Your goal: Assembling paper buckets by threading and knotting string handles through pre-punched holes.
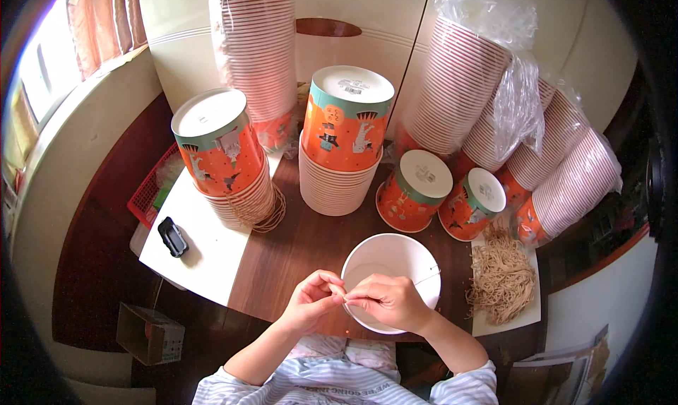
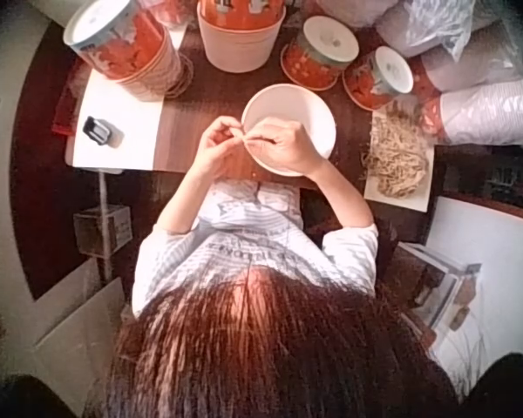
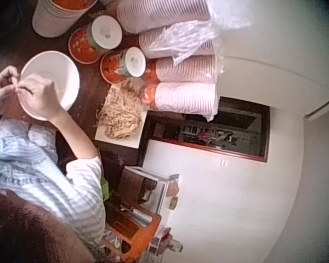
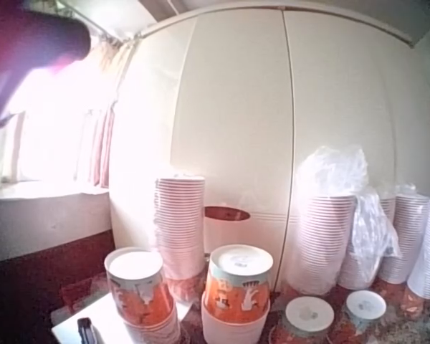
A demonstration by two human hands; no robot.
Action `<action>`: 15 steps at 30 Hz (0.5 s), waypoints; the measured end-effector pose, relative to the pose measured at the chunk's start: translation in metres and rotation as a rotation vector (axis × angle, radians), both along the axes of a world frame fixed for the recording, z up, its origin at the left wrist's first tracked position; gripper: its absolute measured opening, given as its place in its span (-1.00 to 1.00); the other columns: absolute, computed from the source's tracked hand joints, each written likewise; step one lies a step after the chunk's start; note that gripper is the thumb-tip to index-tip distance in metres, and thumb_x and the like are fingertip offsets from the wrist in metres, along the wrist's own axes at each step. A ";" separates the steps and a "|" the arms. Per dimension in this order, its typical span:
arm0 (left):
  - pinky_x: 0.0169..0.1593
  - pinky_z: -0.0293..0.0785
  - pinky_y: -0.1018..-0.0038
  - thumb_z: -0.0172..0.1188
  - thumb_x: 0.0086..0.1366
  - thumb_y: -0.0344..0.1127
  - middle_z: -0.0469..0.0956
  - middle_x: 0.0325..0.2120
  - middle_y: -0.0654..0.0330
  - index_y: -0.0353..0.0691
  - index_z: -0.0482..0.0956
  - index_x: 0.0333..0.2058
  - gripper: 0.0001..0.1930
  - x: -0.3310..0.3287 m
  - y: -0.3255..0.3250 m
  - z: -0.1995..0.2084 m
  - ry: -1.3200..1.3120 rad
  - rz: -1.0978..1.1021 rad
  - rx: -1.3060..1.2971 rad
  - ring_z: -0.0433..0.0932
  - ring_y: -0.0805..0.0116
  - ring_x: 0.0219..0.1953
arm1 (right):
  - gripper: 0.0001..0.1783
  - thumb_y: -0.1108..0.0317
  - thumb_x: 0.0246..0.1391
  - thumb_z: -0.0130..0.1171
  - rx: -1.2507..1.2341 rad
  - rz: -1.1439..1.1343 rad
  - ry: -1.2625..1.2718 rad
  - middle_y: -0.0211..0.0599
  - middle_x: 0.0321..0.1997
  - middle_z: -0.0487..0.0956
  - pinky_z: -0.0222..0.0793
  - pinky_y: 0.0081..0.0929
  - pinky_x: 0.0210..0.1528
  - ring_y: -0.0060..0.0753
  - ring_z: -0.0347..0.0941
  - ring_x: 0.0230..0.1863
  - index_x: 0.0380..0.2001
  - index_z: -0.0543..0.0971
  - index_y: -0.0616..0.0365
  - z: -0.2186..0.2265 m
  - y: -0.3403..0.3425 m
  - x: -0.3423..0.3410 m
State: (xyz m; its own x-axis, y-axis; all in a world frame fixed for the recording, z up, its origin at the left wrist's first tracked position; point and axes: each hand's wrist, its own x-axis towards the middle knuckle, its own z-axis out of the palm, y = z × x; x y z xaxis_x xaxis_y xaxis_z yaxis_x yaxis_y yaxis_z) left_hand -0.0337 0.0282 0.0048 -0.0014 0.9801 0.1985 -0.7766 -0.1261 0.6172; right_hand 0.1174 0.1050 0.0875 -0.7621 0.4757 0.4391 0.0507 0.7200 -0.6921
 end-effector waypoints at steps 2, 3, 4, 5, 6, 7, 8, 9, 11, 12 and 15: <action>-0.12 0.32 0.55 0.08 0.11 -0.54 0.44 -0.35 0.20 -0.30 0.35 -0.19 -0.75 -0.003 -0.001 0.002 0.042 0.020 -0.029 0.42 0.48 -0.25 | -0.93 0.46 -0.20 0.25 0.003 -0.027 -0.020 -0.35 -0.52 0.54 0.37 -0.59 -0.52 -0.44 0.47 -0.54 -0.53 0.58 0.16 0.000 0.001 0.000; -0.11 0.31 0.54 0.10 0.08 -0.54 0.41 -0.32 0.19 -0.31 0.35 -0.20 -0.73 -0.005 -0.002 0.003 0.083 0.038 -0.057 0.39 0.48 -0.21 | -0.93 0.47 -0.19 0.24 -0.018 -0.045 -0.021 -0.35 -0.52 0.54 0.36 -0.59 -0.52 -0.45 0.47 -0.54 -0.52 0.58 0.16 -0.002 0.002 0.000; -0.11 0.31 0.54 0.10 0.08 -0.54 0.41 -0.32 0.19 -0.31 0.35 -0.20 -0.73 -0.006 -0.003 0.003 0.084 0.037 -0.057 0.39 0.48 -0.21 | -0.92 0.47 -0.19 0.24 -0.038 -0.062 -0.021 -0.35 -0.52 0.54 0.35 -0.59 -0.53 -0.46 0.46 -0.55 -0.52 0.58 0.16 -0.003 0.003 0.001; -0.10 0.30 0.52 0.11 0.04 -0.53 0.38 -0.29 0.16 -0.30 0.38 -0.23 -0.73 -0.006 -0.004 0.004 0.246 0.129 -0.021 0.36 0.45 -0.18 | -0.92 0.47 -0.19 0.24 -0.037 -0.063 -0.020 -0.35 -0.52 0.54 0.35 -0.59 -0.53 -0.46 0.46 -0.55 -0.52 0.58 0.16 -0.001 0.003 0.002; -0.09 0.28 0.51 0.12 0.01 -0.52 0.35 -0.25 0.14 -0.30 0.41 -0.25 -0.74 -0.007 -0.004 0.004 0.409 0.221 0.014 0.33 0.42 -0.15 | -0.92 0.46 -0.18 0.22 -0.075 -0.063 -0.037 -0.30 -0.52 0.53 0.36 -0.54 -0.50 -0.38 0.47 -0.53 -0.51 0.56 0.17 0.001 0.003 0.002; -0.09 0.28 0.51 0.12 0.01 -0.52 0.35 -0.25 0.14 -0.30 0.41 -0.25 -0.74 -0.006 -0.005 0.008 0.411 0.219 0.014 0.33 0.42 -0.15 | -0.92 0.45 -0.17 0.20 -0.113 -0.063 -0.054 -0.26 -0.52 0.53 0.38 -0.48 -0.47 -0.31 0.48 -0.51 -0.51 0.55 0.18 0.002 0.003 0.003; -0.09 0.27 0.49 0.14 -0.01 -0.52 0.32 -0.24 0.13 -0.29 0.44 -0.29 -0.77 -0.006 -0.006 0.014 0.709 0.316 0.060 0.31 0.38 -0.14 | -0.92 0.45 -0.17 0.20 -0.113 -0.064 -0.051 -0.26 -0.52 0.53 0.38 -0.48 -0.47 -0.31 0.48 -0.51 -0.51 0.55 0.18 0.003 0.003 0.004; -0.09 0.26 0.48 0.16 -0.03 -0.51 0.30 -0.23 0.12 -0.28 0.47 -0.33 -0.79 -0.007 -0.007 0.018 1.002 0.412 0.105 0.29 0.34 -0.13 | -0.93 0.45 -0.16 0.19 -0.126 -0.069 -0.054 -0.25 -0.53 0.52 0.37 -0.49 -0.47 -0.31 0.47 -0.52 -0.51 0.55 0.18 0.003 0.003 0.002; -0.13 0.26 0.48 0.19 -0.04 -0.50 0.32 -0.25 0.12 -0.26 0.50 -0.39 -0.83 -0.005 -0.006 0.019 1.005 0.454 0.077 0.31 0.27 -0.16 | -0.93 0.46 -0.16 0.19 -0.139 -0.074 -0.061 -0.25 -0.53 0.52 0.37 -0.49 -0.47 -0.32 0.47 -0.52 -0.51 0.54 0.19 0.002 0.002 -0.001; -0.14 0.27 0.49 0.21 -0.05 -0.50 0.33 -0.27 0.12 -0.27 0.50 -0.41 -0.84 -0.004 -0.004 0.020 1.065 0.486 0.117 0.31 0.28 -0.17 | -0.93 0.46 -0.15 0.18 -0.147 -0.074 -0.067 -0.25 -0.54 0.52 0.36 -0.50 -0.48 -0.34 0.47 -0.53 -0.51 0.54 0.19 0.003 0.002 0.000; -0.18 0.28 0.50 0.23 -0.06 -0.49 0.36 -0.31 0.14 -0.28 0.49 -0.46 -0.86 -0.002 -0.004 0.022 1.066 0.507 0.123 0.33 0.30 -0.21 | -0.93 0.47 -0.13 0.18 -0.160 -0.075 -0.072 -0.28 -0.54 0.53 0.33 -0.57 -0.53 -0.44 0.45 -0.56 -0.49 0.55 0.20 0.004 0.001 0.002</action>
